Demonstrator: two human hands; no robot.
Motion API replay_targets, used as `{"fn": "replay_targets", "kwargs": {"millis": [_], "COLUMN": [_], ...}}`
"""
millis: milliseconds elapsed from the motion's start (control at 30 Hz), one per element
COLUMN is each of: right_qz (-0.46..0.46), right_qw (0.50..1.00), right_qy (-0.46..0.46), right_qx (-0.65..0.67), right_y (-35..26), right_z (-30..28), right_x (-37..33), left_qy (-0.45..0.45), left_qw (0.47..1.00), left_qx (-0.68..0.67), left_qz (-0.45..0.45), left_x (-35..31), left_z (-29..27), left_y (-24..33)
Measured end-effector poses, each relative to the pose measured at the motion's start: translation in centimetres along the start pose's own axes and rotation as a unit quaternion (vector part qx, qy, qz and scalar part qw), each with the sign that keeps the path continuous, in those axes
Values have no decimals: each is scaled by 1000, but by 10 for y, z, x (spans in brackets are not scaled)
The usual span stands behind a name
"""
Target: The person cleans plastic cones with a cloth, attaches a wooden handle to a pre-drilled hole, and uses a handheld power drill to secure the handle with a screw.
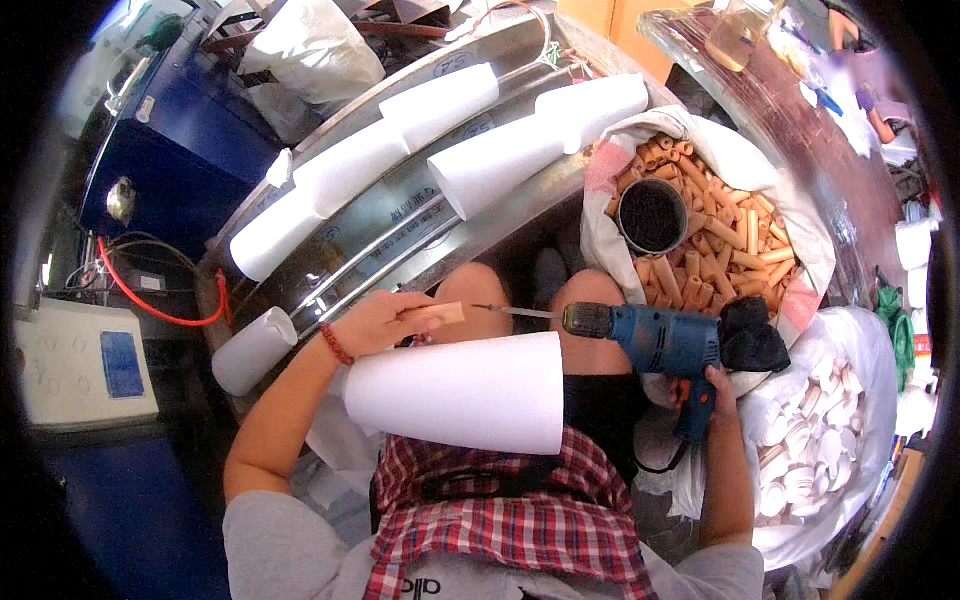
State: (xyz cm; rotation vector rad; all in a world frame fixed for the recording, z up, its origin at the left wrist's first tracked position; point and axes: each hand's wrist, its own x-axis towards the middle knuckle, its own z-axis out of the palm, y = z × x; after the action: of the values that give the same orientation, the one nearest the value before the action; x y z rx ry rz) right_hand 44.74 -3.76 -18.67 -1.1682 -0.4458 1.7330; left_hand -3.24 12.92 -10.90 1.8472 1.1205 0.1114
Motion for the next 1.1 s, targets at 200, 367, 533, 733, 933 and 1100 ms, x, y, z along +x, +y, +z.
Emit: {"fn": "replay_targets", "kwargs": {"millis": [200,367,533,733,933,1100], "right_qz": [13,11,9,4,15,8], "right_qw": [1000,1000,1000,1000,999,1000], "right_qy": [3,19,7,-16,-44,-2], "right_qx": [3,5,5,7,13,28], "right_y": [-1,-1,-3,-2,-1,-2], "right_z": [-1,3,6,3,-8,0], "right_x": [0,-2,-3,-1,1,-2], "left_qy": [-18,-30,-27,-17,-53,-69], "left_qw": [999,999,999,999,998,996], "left_qx": [-23,-11,-23,-32,0,35], "left_qz": [24,13,-1,16,26,51], "left_x": [2,5,4,3,8,15], "left_z": [-2,-4,-3,0,0,-5], "left_y": [-4,-2,-1,-1,14,30]}}
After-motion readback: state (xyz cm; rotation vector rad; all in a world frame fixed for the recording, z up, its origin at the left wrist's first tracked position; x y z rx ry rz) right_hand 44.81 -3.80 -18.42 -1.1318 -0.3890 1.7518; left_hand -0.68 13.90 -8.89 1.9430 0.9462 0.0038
